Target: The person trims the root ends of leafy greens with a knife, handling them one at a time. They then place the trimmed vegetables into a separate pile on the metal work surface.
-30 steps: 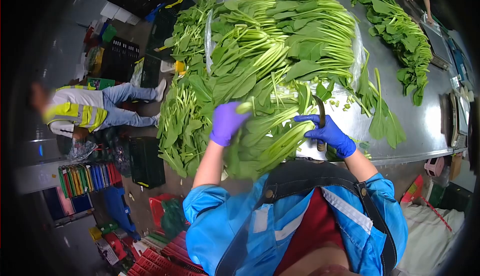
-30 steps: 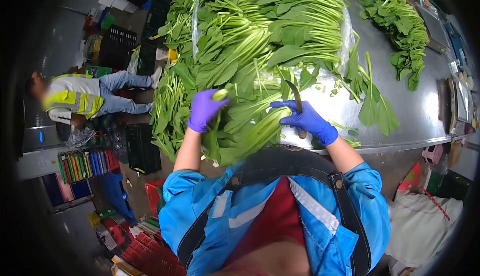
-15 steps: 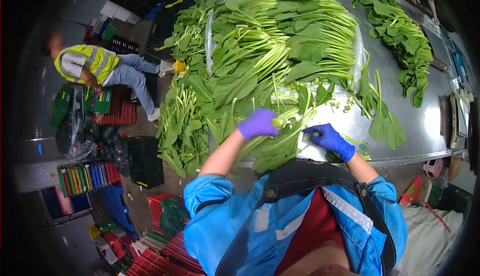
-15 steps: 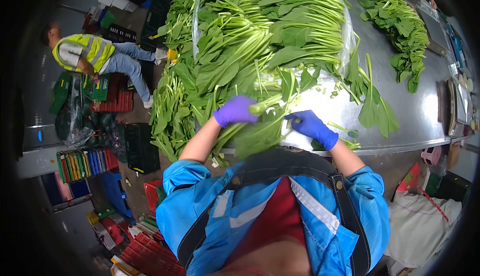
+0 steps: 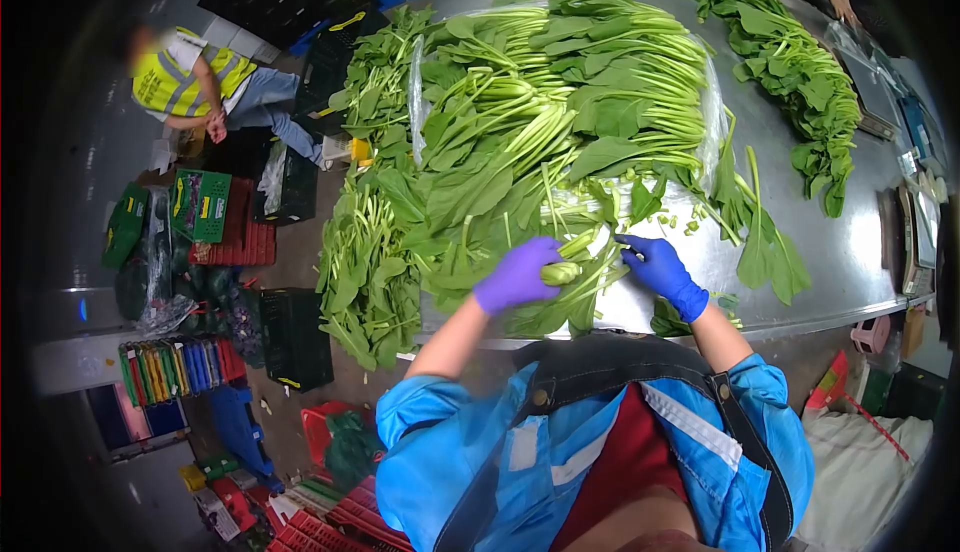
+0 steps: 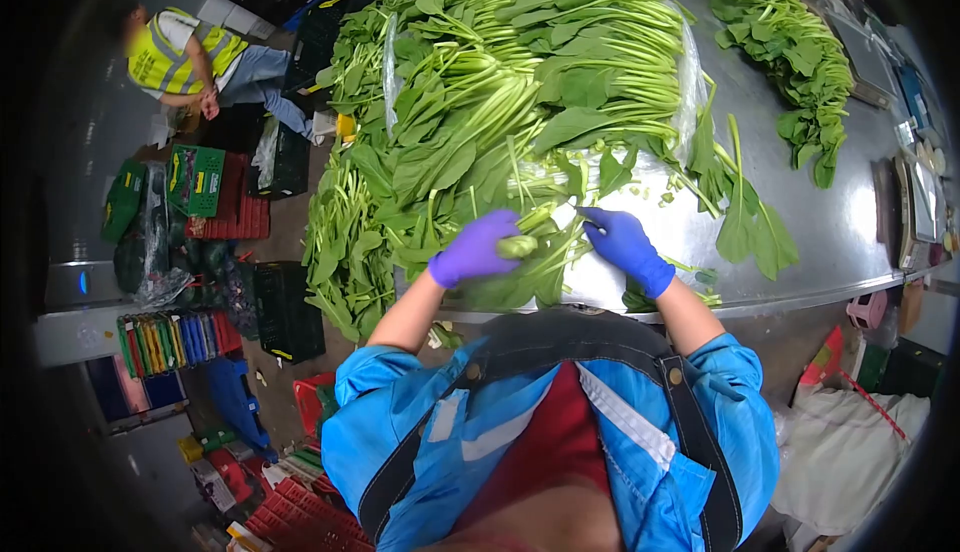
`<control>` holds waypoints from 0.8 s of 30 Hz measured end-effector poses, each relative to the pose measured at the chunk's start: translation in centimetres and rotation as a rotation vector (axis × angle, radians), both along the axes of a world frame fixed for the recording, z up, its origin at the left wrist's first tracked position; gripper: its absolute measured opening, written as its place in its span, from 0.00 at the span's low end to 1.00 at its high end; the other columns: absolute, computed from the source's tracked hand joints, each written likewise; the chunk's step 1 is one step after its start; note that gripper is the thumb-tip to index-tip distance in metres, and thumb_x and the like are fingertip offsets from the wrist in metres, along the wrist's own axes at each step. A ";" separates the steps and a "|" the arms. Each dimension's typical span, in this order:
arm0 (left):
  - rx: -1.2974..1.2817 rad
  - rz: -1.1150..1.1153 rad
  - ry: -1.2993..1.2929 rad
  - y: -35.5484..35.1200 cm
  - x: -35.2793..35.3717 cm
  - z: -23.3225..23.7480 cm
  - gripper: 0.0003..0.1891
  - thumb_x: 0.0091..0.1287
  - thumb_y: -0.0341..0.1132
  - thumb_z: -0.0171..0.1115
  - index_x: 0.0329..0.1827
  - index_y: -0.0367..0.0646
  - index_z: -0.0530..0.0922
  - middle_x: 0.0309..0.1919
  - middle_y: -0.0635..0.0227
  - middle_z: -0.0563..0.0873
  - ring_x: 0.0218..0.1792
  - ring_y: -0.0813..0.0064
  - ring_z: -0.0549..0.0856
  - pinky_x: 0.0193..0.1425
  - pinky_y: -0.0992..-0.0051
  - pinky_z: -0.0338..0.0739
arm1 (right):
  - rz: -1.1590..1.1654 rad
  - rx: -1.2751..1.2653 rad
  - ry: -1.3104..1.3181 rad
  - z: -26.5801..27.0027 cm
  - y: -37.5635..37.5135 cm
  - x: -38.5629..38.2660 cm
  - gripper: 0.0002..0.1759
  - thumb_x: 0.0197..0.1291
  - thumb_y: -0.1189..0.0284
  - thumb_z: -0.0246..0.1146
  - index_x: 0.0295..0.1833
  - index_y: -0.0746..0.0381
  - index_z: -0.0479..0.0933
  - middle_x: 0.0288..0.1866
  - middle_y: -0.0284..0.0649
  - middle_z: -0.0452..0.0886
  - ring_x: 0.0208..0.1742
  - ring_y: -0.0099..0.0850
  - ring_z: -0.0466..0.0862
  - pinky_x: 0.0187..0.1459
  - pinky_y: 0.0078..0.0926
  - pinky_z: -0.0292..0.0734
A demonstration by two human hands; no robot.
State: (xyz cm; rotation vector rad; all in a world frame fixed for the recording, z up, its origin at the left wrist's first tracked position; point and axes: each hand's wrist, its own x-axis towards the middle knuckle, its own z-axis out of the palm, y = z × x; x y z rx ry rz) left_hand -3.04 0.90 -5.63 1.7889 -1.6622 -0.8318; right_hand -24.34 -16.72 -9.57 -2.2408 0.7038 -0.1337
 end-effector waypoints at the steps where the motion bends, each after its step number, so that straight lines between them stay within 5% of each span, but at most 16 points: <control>1: 0.004 0.003 -0.001 0.2 0.2 1.5 0.20 0.44 0.37 0.68 0.41 0.40 0.80 0.53 0.55 0.77 0.54 0.56 0.76 0.59 0.66 0.71 | 0.031 0.053 -0.103 1.1 0.9 1.1 0.19 0.56 0.69 0.61 0.55 0.57 0.78 0.34 0.49 0.83 0.32 0.44 0.83 0.37 0.35 0.78; 3: 0.020 -0.081 0.240 0.4 0.3 3.6 0.21 0.44 0.37 0.71 0.42 0.39 0.79 0.56 0.53 0.76 0.59 0.55 0.74 0.63 0.67 0.68 | 0.107 0.048 -0.235 1.7 1.9 2.6 0.23 0.53 0.77 0.60 0.57 0.55 0.77 0.35 0.50 0.82 0.32 0.42 0.83 0.38 0.33 0.78; 8: 0.051 -0.102 0.339 1.4 0.5 4.1 0.22 0.44 0.38 0.74 0.44 0.42 0.80 0.59 0.51 0.75 0.62 0.53 0.73 0.64 0.64 0.66 | 0.167 0.110 -0.256 2.6 1.8 3.8 0.25 0.51 0.79 0.59 0.58 0.55 0.76 0.35 0.49 0.83 0.32 0.42 0.84 0.37 0.31 0.78; 10: 0.040 -0.082 0.343 2.1 1.1 4.1 0.23 0.44 0.38 0.75 0.44 0.42 0.80 0.59 0.50 0.74 0.62 0.53 0.73 0.64 0.64 0.67 | 0.130 0.044 0.044 -0.1 0.0 2.4 0.24 0.52 0.77 0.60 0.58 0.56 0.76 0.36 0.49 0.83 0.32 0.38 0.84 0.37 0.28 0.78; 12: 0.057 -0.022 0.239 2.2 1.7 4.0 0.23 0.45 0.39 0.74 0.44 0.41 0.79 0.59 0.50 0.74 0.61 0.53 0.73 0.64 0.64 0.67 | 0.151 0.071 0.021 -1.1 -0.9 1.6 0.22 0.56 0.72 0.60 0.59 0.57 0.75 0.33 0.47 0.83 0.32 0.38 0.84 0.36 0.29 0.77; 14: 0.010 -0.030 0.209 1.5 0.8 3.7 0.23 0.45 0.39 0.74 0.44 0.40 0.80 0.58 0.51 0.75 0.60 0.54 0.74 0.63 0.64 0.68 | 0.027 0.662 -0.089 5.0 0.4 2.1 0.21 0.60 0.67 0.61 0.60 0.57 0.75 0.31 0.38 0.84 0.32 0.25 0.82 0.37 0.22 0.75; 15: -0.039 -0.042 0.176 1.0 0.2 3.6 0.23 0.45 0.39 0.75 0.44 0.40 0.80 0.57 0.51 0.76 0.58 0.56 0.76 0.62 0.65 0.69 | 0.035 0.757 -0.133 7.5 1.1 2.8 0.21 0.62 0.63 0.61 0.60 0.57 0.75 0.28 0.30 0.81 0.30 0.16 0.77 0.36 0.16 0.71; 18: -0.046 -0.011 0.147 0.0 -0.7 4.0 0.23 0.45 0.39 0.75 0.43 0.38 0.80 0.50 0.54 0.81 0.51 0.58 0.81 0.57 0.67 0.74 | 0.068 0.734 -0.102 6.5 1.5 3.8 0.14 0.60 0.63 0.64 0.45 0.60 0.82 0.20 0.28 0.76 0.20 0.16 0.70 0.25 0.18 0.66; 22: 0.069 0.121 0.300 1.3 0.9 6.3 0.21 0.45 0.39 0.72 0.41 0.39 0.79 0.41 0.57 0.83 0.42 0.59 0.83 0.49 0.67 0.76 | -0.049 0.731 -0.033 3.4 0.3 2.7 0.13 0.58 0.62 0.65 0.33 0.62 0.81 0.17 0.29 0.74 0.18 0.17 0.69 0.22 0.20 0.66; 24: 0.118 0.265 -0.058 1.6 2.0 7.1 0.21 0.45 0.40 0.71 0.41 0.40 0.80 0.36 0.58 0.84 0.37 0.58 0.83 0.45 0.66 0.77 | 0.018 -0.009 0.002 1.7 -0.9 2.2 0.14 0.58 0.64 0.64 0.27 0.64 0.78 0.20 0.32 0.79 0.19 0.19 0.72 0.23 0.19 0.68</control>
